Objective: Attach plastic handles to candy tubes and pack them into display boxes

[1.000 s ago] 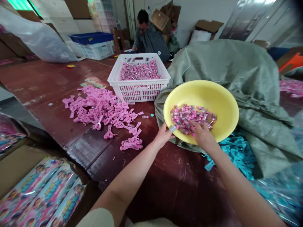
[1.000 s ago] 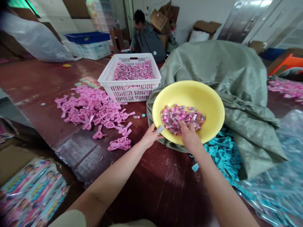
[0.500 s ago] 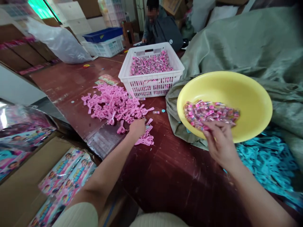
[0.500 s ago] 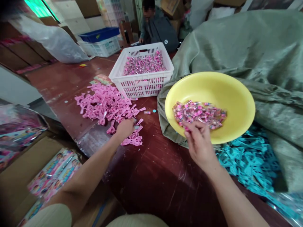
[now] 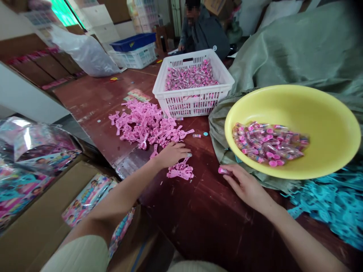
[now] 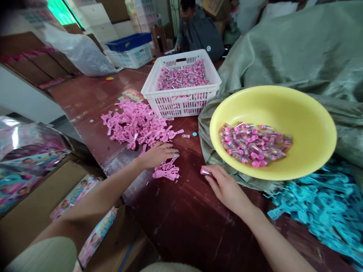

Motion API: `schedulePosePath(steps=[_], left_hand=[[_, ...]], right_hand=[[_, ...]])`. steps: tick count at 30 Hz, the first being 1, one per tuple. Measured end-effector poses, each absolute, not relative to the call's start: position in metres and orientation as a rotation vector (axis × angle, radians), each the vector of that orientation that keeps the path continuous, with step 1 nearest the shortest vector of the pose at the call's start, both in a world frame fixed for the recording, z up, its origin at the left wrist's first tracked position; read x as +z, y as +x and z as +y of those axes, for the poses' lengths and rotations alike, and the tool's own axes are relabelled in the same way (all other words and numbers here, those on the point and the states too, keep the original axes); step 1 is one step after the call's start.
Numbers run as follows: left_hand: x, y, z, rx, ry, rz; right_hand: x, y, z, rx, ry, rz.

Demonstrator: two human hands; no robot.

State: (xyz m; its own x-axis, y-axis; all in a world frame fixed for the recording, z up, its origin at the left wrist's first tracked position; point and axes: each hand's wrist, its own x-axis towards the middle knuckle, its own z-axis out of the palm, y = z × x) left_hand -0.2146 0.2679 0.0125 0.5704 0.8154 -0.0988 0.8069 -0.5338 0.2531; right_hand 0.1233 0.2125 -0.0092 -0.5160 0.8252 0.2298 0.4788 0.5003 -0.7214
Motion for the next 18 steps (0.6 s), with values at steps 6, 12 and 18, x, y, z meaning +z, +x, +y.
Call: schedulePosePath(steps=[6,12,18], left_hand=[[0.012,-0.232,0.275,-0.045,2.829,1.143],[0.007,-0.234,0.269,-0.052,2.876,1.193],[-0.001,-0.236,0.264,-0.173,2.881,1.071]], right_hand=[[-0.02,0.117,0.207,0.746,-1.08,-2.165],[-0.01,0.12,0.206,0.706,-1.003,-2.205],[-0.001,0.12,0.202,0.725,-0.997,-2.2]])
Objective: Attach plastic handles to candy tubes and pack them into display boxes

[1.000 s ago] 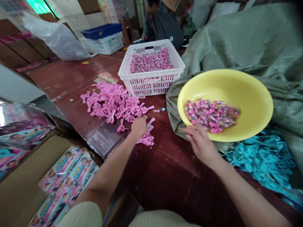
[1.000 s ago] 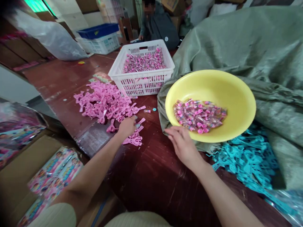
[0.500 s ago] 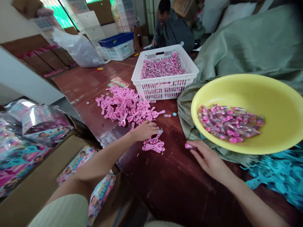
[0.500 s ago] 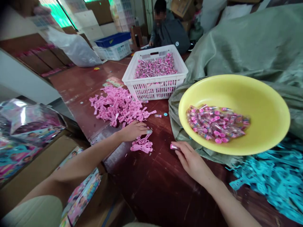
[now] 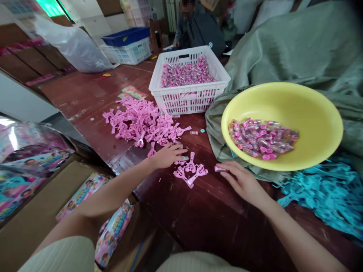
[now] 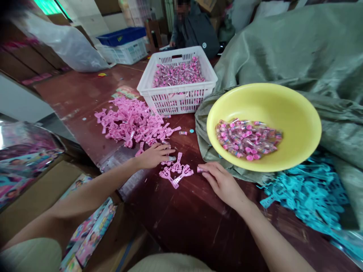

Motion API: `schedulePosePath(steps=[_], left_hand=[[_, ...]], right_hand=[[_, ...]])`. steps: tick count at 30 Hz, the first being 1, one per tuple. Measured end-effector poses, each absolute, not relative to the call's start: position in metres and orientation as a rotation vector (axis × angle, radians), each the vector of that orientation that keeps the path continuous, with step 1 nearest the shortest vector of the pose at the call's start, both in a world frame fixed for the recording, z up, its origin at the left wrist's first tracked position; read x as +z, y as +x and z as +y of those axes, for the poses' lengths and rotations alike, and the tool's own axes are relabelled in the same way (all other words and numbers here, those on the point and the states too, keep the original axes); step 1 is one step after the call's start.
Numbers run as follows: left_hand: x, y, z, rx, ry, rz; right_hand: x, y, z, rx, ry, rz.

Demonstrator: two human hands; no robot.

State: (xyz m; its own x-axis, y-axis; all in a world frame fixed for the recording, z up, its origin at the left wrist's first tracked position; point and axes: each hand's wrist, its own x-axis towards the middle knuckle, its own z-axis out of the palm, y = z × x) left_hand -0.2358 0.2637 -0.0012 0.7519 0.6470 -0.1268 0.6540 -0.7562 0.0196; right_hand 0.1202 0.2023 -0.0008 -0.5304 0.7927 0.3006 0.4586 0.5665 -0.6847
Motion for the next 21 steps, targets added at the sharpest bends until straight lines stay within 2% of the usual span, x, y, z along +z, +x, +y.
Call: schedulePosePath(steps=[8,13,17,21], left_hand=[[0.039,-0.195,0.217,0.192,2.359,1.45],[0.065,-0.149,0.167,0.408,2.071,1.222],[0.067,-0.132,0.157,0.442,2.052,1.245],[0.067,-0.127,0.154,0.431,2.123,1.267]], right_hand=[[0.021,0.12,0.188,0.708,-1.023,-2.109],[0.041,0.113,0.19,0.746,-0.87,-2.129],[0.047,0.113,0.19,0.797,-0.772,-2.221],[0.056,0.118,0.182,0.623,-0.774,-2.381]])
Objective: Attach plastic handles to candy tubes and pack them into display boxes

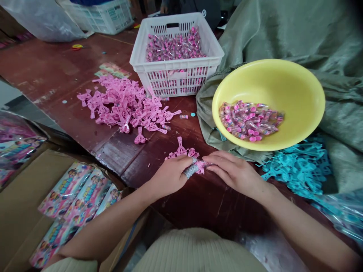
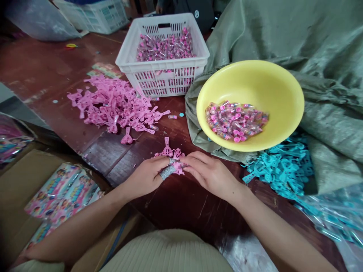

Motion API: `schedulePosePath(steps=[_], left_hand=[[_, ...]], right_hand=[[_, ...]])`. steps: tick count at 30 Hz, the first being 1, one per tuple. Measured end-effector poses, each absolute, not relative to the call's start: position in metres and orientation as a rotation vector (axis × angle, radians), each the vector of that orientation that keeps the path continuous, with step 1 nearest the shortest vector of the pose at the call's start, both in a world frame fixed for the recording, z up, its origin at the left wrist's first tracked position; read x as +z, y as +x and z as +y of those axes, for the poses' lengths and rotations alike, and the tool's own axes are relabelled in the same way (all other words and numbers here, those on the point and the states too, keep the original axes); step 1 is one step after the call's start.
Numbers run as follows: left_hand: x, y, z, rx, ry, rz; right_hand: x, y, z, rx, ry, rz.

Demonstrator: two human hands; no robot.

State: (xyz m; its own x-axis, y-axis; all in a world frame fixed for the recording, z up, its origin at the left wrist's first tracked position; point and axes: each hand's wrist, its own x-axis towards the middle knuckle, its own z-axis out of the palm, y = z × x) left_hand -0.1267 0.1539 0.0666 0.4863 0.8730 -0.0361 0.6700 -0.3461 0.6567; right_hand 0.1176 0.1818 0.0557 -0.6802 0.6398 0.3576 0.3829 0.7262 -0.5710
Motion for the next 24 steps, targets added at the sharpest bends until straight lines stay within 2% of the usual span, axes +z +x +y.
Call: schedulePosePath(steps=[4,6,10,14,17,20,23,24], left_hand=[[0.064,-0.119,0.146,0.381,2.241,1.33],[0.06,-0.115,0.142,0.362,2.301,1.348],[0.049,-0.109,0.136,0.366,2.368,1.394],[0.043,-0.108,0.135,0.377,2.405,1.414],[0.043,-0.111,0.139,0.416,2.284,1.381],[0.043,-0.117,0.143,0.51,2.033,1.393],[0.038,-0.121,0.146,0.607,1.807,1.412],[0.035,-0.119,0.146,0.641,1.765,1.391]], right_hand=[[0.062,0.12,0.175,0.357,-0.741,-2.543],[0.061,0.121,0.174,0.351,-0.741,-2.6],[0.057,0.121,0.177,0.789,-0.862,-2.473],[0.054,0.114,0.174,1.271,-1.17,-2.265],[0.059,0.114,0.175,1.378,-1.199,-2.215],[0.07,0.134,0.201,0.933,-1.233,-2.244],[0.073,0.167,0.256,0.281,-1.551,-2.256],[0.07,0.178,0.277,0.187,-1.65,-2.266]])
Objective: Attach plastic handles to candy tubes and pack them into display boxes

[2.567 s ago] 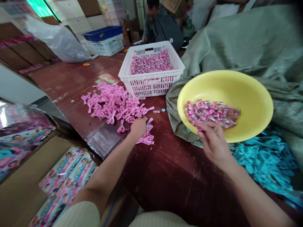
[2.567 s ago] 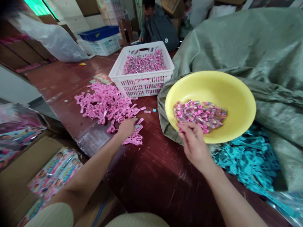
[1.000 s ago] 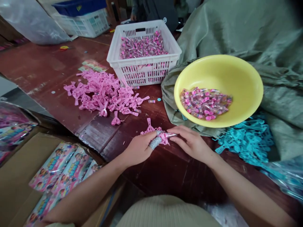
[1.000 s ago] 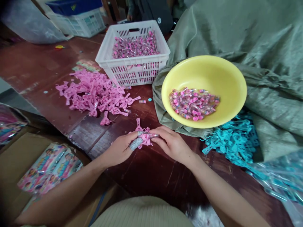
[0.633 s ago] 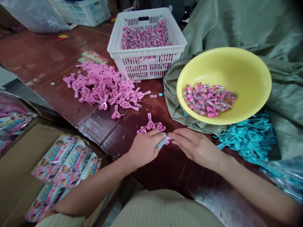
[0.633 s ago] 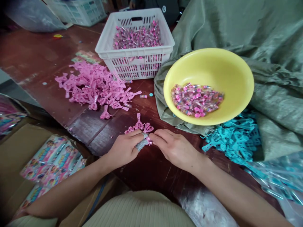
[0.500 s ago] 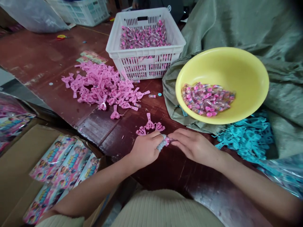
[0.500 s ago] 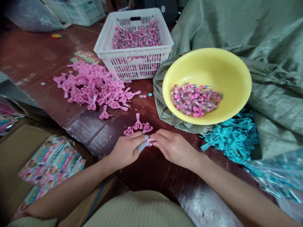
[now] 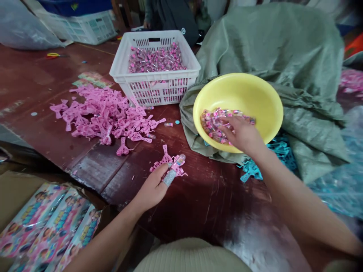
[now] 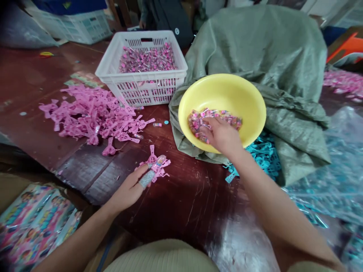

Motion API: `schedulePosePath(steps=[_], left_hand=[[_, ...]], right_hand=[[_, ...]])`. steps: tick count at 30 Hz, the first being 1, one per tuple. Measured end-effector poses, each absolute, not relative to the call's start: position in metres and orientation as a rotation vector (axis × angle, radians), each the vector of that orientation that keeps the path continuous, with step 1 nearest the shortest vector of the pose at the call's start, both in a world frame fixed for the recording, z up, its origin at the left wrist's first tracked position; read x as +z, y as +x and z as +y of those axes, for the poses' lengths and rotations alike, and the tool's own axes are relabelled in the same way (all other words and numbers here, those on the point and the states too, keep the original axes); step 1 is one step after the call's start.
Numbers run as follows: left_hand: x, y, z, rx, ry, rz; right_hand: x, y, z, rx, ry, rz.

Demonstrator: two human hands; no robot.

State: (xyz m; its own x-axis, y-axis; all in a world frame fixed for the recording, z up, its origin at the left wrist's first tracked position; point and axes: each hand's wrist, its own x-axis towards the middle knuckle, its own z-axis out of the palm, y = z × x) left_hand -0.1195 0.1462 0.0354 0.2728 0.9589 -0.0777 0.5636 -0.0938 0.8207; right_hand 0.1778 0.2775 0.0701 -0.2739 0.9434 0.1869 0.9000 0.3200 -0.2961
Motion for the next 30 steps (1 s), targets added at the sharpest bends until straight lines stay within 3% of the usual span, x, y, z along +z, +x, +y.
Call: schedulePosePath(steps=[5,9,13,16,21,26,30], left_hand=[[0.019,-0.098,0.147,0.723,1.698,1.306],[0.021,-0.095,0.148,0.797,1.543,1.331],[0.029,-0.103,0.15,0.854,1.379,1.251],[0.034,-0.101,0.15,0.802,1.356,1.213],[0.042,-0.093,0.14,0.78,1.683,1.232],[0.037,-0.091,0.123,0.68,2.187,1.295],[0.029,-0.092,0.121,0.703,2.101,1.364]], right_hand=[[0.042,0.201,0.346,0.202,-1.797,-2.34],[0.048,0.191,0.317,0.179,-1.655,-2.309],[0.067,0.166,0.24,0.631,-0.997,-2.424],[0.069,0.146,0.194,0.953,-0.802,-2.404],[0.059,0.139,0.171,1.083,-0.838,-2.287],[0.045,0.145,0.162,1.549,-1.06,-2.14],[0.039,0.151,0.161,1.488,-1.148,-2.068]])
